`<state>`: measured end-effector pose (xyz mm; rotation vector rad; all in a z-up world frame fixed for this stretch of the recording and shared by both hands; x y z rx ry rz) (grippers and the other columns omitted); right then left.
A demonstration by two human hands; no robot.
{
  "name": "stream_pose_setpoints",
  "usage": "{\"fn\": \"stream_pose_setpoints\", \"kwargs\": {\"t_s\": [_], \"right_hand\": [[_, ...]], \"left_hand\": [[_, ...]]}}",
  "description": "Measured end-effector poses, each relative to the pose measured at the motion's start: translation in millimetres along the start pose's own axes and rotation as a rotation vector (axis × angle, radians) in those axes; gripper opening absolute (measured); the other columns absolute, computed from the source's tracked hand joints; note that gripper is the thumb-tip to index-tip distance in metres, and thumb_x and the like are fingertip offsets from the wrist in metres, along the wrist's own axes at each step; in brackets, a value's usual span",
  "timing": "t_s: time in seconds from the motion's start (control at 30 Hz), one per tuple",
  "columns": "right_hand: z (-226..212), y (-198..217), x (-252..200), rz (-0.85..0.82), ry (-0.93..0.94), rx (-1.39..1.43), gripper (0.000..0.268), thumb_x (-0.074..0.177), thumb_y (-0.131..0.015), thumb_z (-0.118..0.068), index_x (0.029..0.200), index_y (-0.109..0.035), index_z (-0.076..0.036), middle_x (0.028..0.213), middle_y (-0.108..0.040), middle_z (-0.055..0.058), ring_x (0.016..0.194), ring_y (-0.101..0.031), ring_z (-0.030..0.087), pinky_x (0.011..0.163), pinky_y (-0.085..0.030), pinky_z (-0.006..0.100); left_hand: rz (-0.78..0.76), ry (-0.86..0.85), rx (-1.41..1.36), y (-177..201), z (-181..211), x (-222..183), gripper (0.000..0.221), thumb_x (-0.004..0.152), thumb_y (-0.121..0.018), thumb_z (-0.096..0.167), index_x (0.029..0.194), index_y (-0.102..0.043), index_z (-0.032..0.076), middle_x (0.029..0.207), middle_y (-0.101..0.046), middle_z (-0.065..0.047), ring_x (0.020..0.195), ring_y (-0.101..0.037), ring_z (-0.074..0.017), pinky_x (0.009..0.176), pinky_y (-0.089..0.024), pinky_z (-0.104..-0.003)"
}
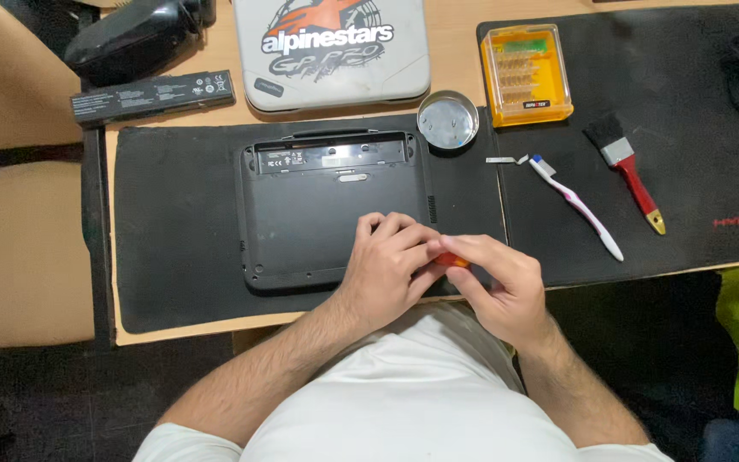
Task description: The person unscrews and removes several screws from the bottom of a laptop using a screwdriver, سپس removes a component, and opens the laptop to reveal the keyboard.
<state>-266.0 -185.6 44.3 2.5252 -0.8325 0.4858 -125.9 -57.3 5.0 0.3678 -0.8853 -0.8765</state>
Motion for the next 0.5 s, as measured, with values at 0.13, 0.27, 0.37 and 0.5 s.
{"fn": "stream_pose_setpoints", "kwargs": {"t_s": [0.13, 0.27, 0.37, 0.5], "right_hand": [[12, 1, -9, 0.053, 0.036, -0.018, 0.026, 0.093, -0.103, -0.004, 0.117, -0.094, 0.002, 0.098, -0.092, 0.017, 0.079, -0.086, 0.022, 0.074, -0.071, 0.036], [24, 2, -15, 0.146, 0.097, -0.073, 0.032, 0.095, -0.108, -0.015, 0.103, -0.082, 0.001, 0.089, -0.085, 0.017, 0.073, -0.082, 0.025, 0.066, -0.067, 0.035], [10, 3, -2, 0.106, 0.064, 0.004, 0.033, 0.097, -0.104, -0.012, 0.115, -0.082, 0.004, 0.106, -0.088, 0.023, 0.082, -0.088, 0.027, 0.07, -0.072, 0.038], [8, 7, -1, 0.004, -0.055, 0.219, 0.015, 0.108, -0.082, 0.006, 0.122, -0.086, 0.009, 0.113, -0.091, 0.027, 0.081, -0.093, 0.026, 0.068, -0.078, 0.037]], "left_hand": [[-0.016, -0.013, 0.019, 0, 5, 2, 0.01, 0.105, -0.086, 0.026, 0.114, -0.085, 0.022, 0.125, -0.082, 0.006, 0.121, -0.072, -0.0254, 0.111, -0.045, -0.054], [0.081, 0.035, -0.072, -5, 0, -1, 0.008, 0.108, -0.086, 0.032, 0.111, -0.084, 0.025, 0.116, -0.082, 0.008, 0.113, -0.077, -0.0217, 0.111, -0.047, -0.052], [0.025, 0.012, -0.048, 1, 4, 2, 0.006, 0.111, -0.084, 0.027, 0.114, -0.085, 0.021, 0.117, -0.083, 0.006, 0.116, -0.078, -0.0216, 0.113, -0.045, -0.054], [-0.022, -0.013, 0.022, -4, 2, -2, 0.003, 0.112, -0.08, 0.021, 0.115, -0.082, 0.02, 0.122, -0.082, 0.004, 0.12, -0.076, -0.0218, 0.116, -0.044, -0.056]]}}
Point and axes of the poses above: each hand's wrist, its own x-axis towards the middle knuckle, its own y-axis out of the back of the hand, z = x × y, the point moved 4 cm from there along x, towards the middle knuckle
